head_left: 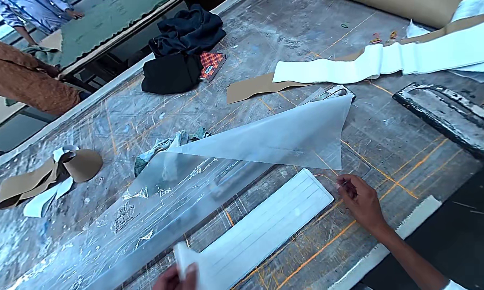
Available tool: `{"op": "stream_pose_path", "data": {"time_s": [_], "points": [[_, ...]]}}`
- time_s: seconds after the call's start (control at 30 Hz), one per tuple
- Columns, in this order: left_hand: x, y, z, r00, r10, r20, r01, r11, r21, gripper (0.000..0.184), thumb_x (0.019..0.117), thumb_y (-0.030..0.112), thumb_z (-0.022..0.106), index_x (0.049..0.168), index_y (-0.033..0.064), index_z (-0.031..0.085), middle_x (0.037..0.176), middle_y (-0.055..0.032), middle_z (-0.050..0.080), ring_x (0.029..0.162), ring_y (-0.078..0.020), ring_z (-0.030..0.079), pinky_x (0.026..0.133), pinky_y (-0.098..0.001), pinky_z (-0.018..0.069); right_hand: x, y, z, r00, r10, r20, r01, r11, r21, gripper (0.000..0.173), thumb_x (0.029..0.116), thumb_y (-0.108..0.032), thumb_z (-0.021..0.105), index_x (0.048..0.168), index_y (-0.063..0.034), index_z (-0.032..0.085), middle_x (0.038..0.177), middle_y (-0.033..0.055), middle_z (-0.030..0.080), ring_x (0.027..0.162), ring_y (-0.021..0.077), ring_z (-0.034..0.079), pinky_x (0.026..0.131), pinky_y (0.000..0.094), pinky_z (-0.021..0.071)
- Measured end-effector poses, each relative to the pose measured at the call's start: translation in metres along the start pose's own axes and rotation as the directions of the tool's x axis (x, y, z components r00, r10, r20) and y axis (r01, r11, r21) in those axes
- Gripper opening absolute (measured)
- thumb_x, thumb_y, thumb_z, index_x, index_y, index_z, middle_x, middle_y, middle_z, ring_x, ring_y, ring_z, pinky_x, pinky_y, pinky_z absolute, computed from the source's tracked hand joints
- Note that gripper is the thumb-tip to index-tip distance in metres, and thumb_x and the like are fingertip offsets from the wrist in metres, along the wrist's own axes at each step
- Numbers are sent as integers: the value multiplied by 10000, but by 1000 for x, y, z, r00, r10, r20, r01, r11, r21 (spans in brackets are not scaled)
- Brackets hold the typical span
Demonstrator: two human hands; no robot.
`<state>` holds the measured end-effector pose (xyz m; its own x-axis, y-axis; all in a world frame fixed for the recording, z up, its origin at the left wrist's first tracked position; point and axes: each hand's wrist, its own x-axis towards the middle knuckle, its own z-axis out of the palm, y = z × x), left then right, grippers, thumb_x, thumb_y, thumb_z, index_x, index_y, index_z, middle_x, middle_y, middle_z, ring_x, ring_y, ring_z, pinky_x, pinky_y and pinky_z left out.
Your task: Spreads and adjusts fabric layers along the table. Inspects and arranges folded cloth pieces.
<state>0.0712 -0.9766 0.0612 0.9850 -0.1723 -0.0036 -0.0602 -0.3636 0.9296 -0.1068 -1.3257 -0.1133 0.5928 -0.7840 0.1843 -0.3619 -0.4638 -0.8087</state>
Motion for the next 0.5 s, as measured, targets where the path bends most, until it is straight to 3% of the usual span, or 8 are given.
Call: {"op": "stream_pose_path", "data": {"time_s": [0.03,0.1,0.27,0.4,0.5], "points": [[0,5,30,992,84,99,-86,996,11,128,925,-42,643,1044,-32,598,834,50,696,720,-20,686,685,-224,616,-3,4,-1,1000,12,-3,-12,1000,22,232,978,-200,605,1147,-61,683,938,34,665,665,90,574,582,269,488],[-1,14,98,972,161,169,-175,982,69,108,889,29,698,968,-22,644,768,36,681,643,7,652,591,-179,577,-5,11,-2,1000,15,-10,-14,999,51,235,976,-225,602,1131,-72,691,919,11,663,673,61,578,593,236,489],[-1,12,225,949,96,299,-167,960,223,89,893,110,748,900,50,683,666,-1,634,504,-79,574,497,-272,515,-5,14,-2,1000,16,1,-16,996,89,199,968,-204,598,1086,-80,700,908,-2,648,669,45,573,590,216,496],[-7,-7,277,932,42,360,-193,898,395,99,920,121,745,932,45,683,670,-18,616,526,-128,559,524,-334,505,-6,16,-3,1000,13,7,-14,993,116,204,967,-213,592,1081,-84,701,922,-11,653,692,28,584,610,195,506],[-16,-14,286,911,-39,411,-107,940,325,135,951,188,741,973,66,689,748,-9,702,564,-110,655,553,-316,583,-6,16,-4,1000,11,18,-14,990,138,190,972,-204,595,1076,-91,708,933,-16,659,711,18,595,626,183,520]]}}
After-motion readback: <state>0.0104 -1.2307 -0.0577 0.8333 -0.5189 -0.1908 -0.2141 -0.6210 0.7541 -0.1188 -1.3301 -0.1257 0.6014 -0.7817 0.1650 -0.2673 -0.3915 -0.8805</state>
